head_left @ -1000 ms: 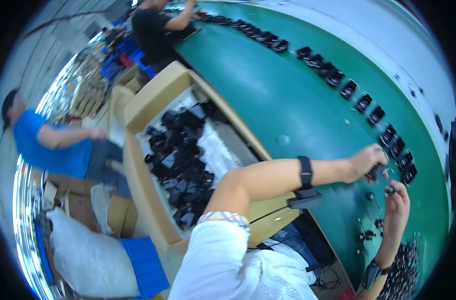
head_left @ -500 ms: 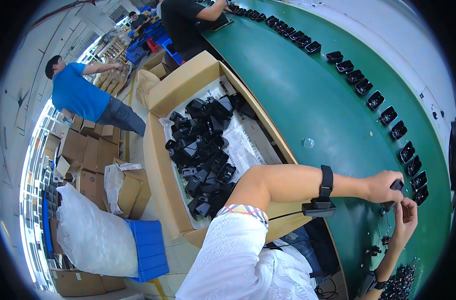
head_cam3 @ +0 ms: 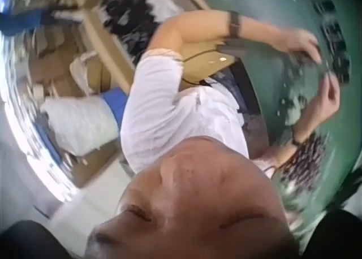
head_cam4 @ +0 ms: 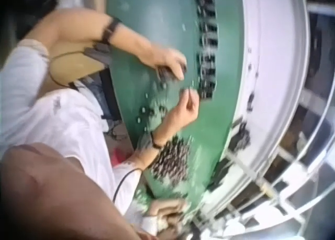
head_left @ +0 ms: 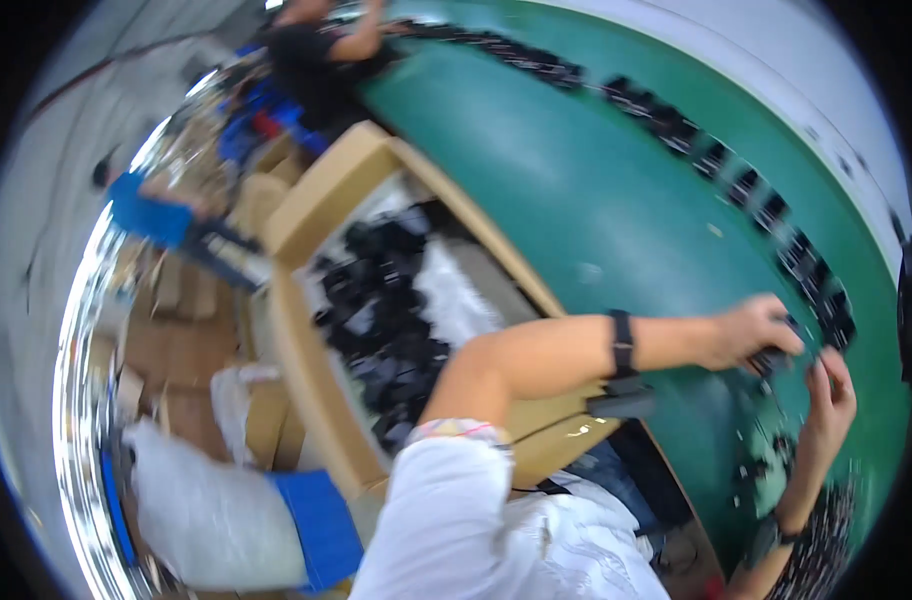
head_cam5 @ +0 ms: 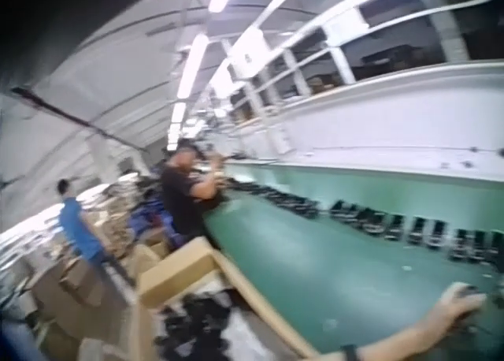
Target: The person assembles electronic devices by hand, picking up a black plastic housing and a circuit board with wires, fitting the board into the housing, and snapping a plastic cover onto it. The person then places the assembled unit onto the workbench and repeats the process.
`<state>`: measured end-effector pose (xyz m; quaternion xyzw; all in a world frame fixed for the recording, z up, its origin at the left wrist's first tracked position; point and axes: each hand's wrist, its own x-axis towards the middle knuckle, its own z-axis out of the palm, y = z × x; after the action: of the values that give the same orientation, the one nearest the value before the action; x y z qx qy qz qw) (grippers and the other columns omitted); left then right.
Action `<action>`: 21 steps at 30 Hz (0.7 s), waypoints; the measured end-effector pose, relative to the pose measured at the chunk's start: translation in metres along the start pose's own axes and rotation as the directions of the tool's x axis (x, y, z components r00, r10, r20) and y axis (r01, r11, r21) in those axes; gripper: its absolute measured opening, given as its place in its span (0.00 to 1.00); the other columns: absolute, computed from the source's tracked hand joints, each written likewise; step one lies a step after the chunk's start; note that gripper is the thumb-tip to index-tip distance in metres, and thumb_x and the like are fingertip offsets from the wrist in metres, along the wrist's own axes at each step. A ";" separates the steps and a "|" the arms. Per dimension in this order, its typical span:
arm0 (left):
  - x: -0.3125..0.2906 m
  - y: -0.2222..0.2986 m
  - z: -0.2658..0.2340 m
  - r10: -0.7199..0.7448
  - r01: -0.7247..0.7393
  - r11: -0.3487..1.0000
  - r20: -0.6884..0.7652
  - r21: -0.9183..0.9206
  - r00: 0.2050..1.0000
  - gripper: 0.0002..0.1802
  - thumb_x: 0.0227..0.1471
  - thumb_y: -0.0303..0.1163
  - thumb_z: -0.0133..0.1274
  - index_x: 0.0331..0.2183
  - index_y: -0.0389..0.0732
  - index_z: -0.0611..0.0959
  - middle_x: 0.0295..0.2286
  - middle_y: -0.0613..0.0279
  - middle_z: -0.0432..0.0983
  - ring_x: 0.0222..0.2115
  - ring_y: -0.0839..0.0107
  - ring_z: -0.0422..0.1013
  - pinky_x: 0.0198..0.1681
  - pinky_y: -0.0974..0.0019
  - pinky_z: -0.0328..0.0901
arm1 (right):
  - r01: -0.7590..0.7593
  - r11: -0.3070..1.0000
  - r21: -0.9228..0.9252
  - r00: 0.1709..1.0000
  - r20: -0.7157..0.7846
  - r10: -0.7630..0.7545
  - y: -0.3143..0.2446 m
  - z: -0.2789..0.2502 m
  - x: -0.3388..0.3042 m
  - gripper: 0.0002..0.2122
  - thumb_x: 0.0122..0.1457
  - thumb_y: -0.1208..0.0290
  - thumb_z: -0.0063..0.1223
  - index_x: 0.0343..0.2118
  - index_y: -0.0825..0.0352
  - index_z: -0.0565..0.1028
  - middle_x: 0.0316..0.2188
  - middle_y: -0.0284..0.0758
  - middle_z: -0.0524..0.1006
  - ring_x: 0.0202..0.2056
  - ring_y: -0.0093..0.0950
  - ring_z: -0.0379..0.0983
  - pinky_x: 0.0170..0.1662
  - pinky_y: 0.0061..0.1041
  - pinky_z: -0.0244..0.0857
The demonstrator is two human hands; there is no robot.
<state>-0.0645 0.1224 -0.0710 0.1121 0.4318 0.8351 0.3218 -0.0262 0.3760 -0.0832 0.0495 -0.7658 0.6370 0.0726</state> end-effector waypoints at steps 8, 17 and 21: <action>-0.018 0.021 -0.010 -0.034 0.041 0.961 0.030 -0.275 0.999 0.20 0.58 0.38 0.48 0.49 0.38 0.72 0.48 0.40 0.73 0.47 0.44 0.74 0.48 0.53 0.72 | 0.342 0.940 0.005 0.940 0.003 -0.342 -0.058 0.055 -0.016 0.08 0.53 0.88 0.61 0.35 0.71 0.80 0.38 0.39 0.80 0.36 0.23 0.77 0.38 0.18 0.72; -0.027 0.000 0.001 -0.173 0.169 0.984 -0.074 -0.064 0.982 0.22 0.64 0.51 0.37 0.44 0.43 0.73 0.35 0.54 0.79 0.23 0.69 0.70 0.21 0.74 0.59 | 0.513 0.847 -0.142 0.858 0.057 -0.511 -0.057 0.063 -0.025 0.10 0.48 0.84 0.68 0.30 0.66 0.77 0.29 0.35 0.83 0.29 0.23 0.75 0.29 0.20 0.65; -0.024 -0.010 0.009 -0.105 0.098 0.993 -0.114 -0.065 0.988 0.20 0.65 0.46 0.39 0.47 0.40 0.72 0.42 0.52 0.77 0.39 0.70 0.74 0.38 0.68 0.70 | 0.595 0.778 -0.202 0.799 0.049 -0.599 -0.055 0.068 -0.028 0.10 0.47 0.84 0.68 0.30 0.66 0.77 0.29 0.33 0.82 0.28 0.23 0.74 0.28 0.21 0.63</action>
<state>-0.0374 0.1172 -0.0717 0.0312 0.4299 0.8353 0.3412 0.0073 0.2988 -0.0473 0.2758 -0.7720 0.4984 0.2821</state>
